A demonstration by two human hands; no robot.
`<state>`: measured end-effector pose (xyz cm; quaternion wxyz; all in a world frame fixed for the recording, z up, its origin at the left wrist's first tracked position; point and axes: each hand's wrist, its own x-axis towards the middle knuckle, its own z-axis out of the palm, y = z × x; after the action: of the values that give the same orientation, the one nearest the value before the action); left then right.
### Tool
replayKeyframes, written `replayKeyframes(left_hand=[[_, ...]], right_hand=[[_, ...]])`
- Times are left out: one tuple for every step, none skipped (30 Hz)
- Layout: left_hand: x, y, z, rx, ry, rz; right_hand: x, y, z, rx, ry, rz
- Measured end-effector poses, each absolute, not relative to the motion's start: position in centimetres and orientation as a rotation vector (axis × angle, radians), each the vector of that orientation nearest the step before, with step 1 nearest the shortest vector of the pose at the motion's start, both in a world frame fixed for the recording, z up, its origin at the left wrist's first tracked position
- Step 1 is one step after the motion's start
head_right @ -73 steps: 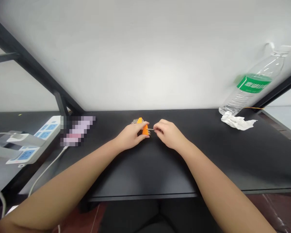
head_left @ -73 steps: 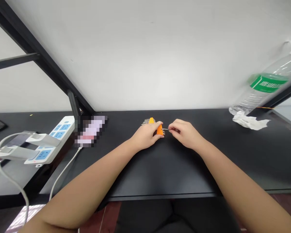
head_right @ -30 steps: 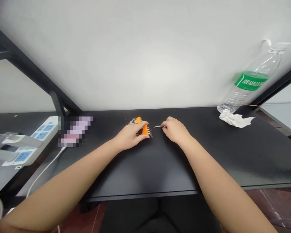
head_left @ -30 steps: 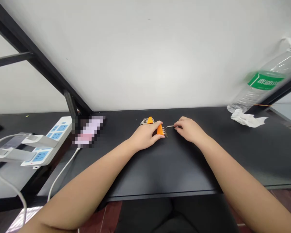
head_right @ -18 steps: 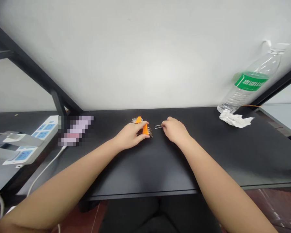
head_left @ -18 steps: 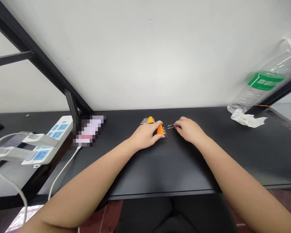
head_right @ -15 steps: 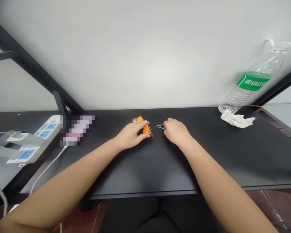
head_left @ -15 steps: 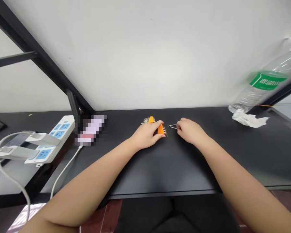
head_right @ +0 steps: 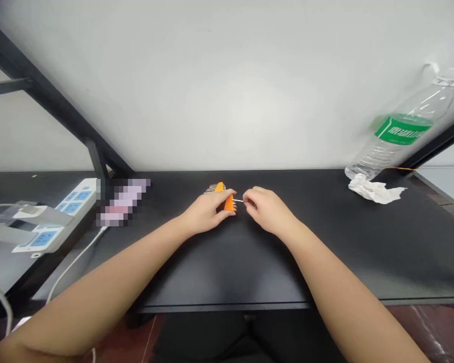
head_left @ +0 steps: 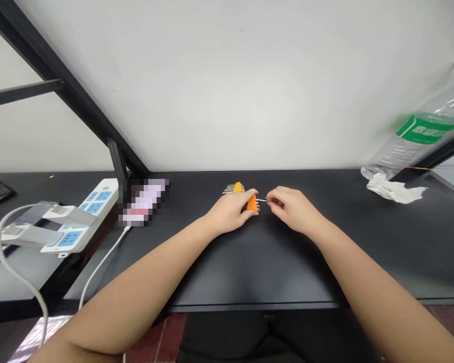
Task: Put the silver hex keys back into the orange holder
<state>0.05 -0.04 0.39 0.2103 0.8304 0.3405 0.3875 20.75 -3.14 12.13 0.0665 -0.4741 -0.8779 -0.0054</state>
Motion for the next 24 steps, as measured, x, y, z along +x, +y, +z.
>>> replayKeyframes(left_hand=[[0.07, -0.06, 0.39, 2.309, 0.941, 1.078], [0.10, -0.07, 0.38, 2.311, 0.934, 1.079], [0.12, -0.06, 0.36, 2.313, 0.927, 1.082], [0.14, -0.05, 0.34, 2.315, 0.922, 1.086], [0.15, -0.04, 0.32, 2.318, 0.918, 1.090], [0.15, -0.02, 0.31, 2.320, 0.918, 1.091], [0.15, -0.01, 0.32, 2.319, 0.921, 1.090], [0.15, 0.00, 0.34, 2.318, 0.927, 1.087], [0.14, 0.01, 0.38, 2.318, 0.930, 1.082], [0.14, 0.00, 0.43, 2.319, 0.930, 1.078], [0.13, -0.01, 0.48, 2.322, 0.929, 1.074], [0.13, -0.03, 0.54, 2.327, 0.927, 1.073], [0.13, -0.05, 0.59, 2.334, 0.926, 1.071], [0.13, -0.07, 0.63, 2.340, 0.925, 1.068], [0.13, -0.08, 0.66, 2.344, 0.926, 1.068], [0.13, -0.09, 0.66, 2.346, 0.928, 1.070], [0.13, -0.08, 0.65, 2.346, 0.929, 1.073], [0.13, -0.07, 0.63, 2.343, 0.930, 1.076], [0.13, -0.04, 0.60, 2.340, 0.931, 1.076], [0.12, -0.01, 0.56, 2.337, 0.932, 1.075], [0.11, 0.01, 0.54, 2.335, 0.930, 1.072], [0.10, 0.03, 0.54, 2.333, 0.925, 1.068], [0.08, 0.02, 0.57, 2.330, 0.919, 1.066], [0.06, 0.00, 0.63, 2.328, 0.912, 1.062]], right_hand=[[20.80, -3.11, 12.14, -1.421, -2.649, -0.028], [20.85, -3.10, 12.17, -1.414, -2.652, -0.039], [20.89, -3.12, 12.20, -1.408, -2.652, -0.049], [20.91, -3.15, 12.23, -1.400, -2.650, -0.058], [20.93, -3.18, 12.28, -1.393, -2.647, -0.065], [20.94, -3.23, 12.32, -1.391, -2.644, -0.071], [20.94, -3.27, 12.37, -1.397, -2.642, -0.075], [20.93, -3.30, 12.41, -1.408, -2.642, -0.075], [20.92, -3.34, 12.45, -1.419, -2.642, -0.072], [20.91, -3.36, 12.49, -1.428, -2.641, -0.069], [20.89, -3.39, 12.52, -1.433, -2.639, -0.067], [20.88, -3.41, 12.56, -1.432, -2.638, -0.065], [20.85, -3.42, 12.58, -1.431, -2.636, -0.064], [20.83, -3.44, 12.61, -1.429, -2.633, -0.067], [20.79, -3.46, 12.63, -1.428, -2.629, -0.070], [20.75, -3.48, 12.64, -1.428, -2.626, -0.074], [20.70, -3.51, 12.65, -1.431, -2.624, -0.076], [20.64, -3.53, 12.66, -1.435, -2.622, -0.079], [20.59, -3.55, 12.66, -1.440, -2.623, -0.078], [20.55, -3.57, 12.66, -1.446, -2.624, -0.075], [20.52, -3.59, 12.66, -1.451, -2.624, -0.073], [20.50, -3.60, 12.65, -1.451, -2.626, -0.073], [20.50, -3.61, 12.63, -1.447, -2.627, -0.076], [20.51, -3.62, 12.59, -1.439, -2.627, -0.083]])
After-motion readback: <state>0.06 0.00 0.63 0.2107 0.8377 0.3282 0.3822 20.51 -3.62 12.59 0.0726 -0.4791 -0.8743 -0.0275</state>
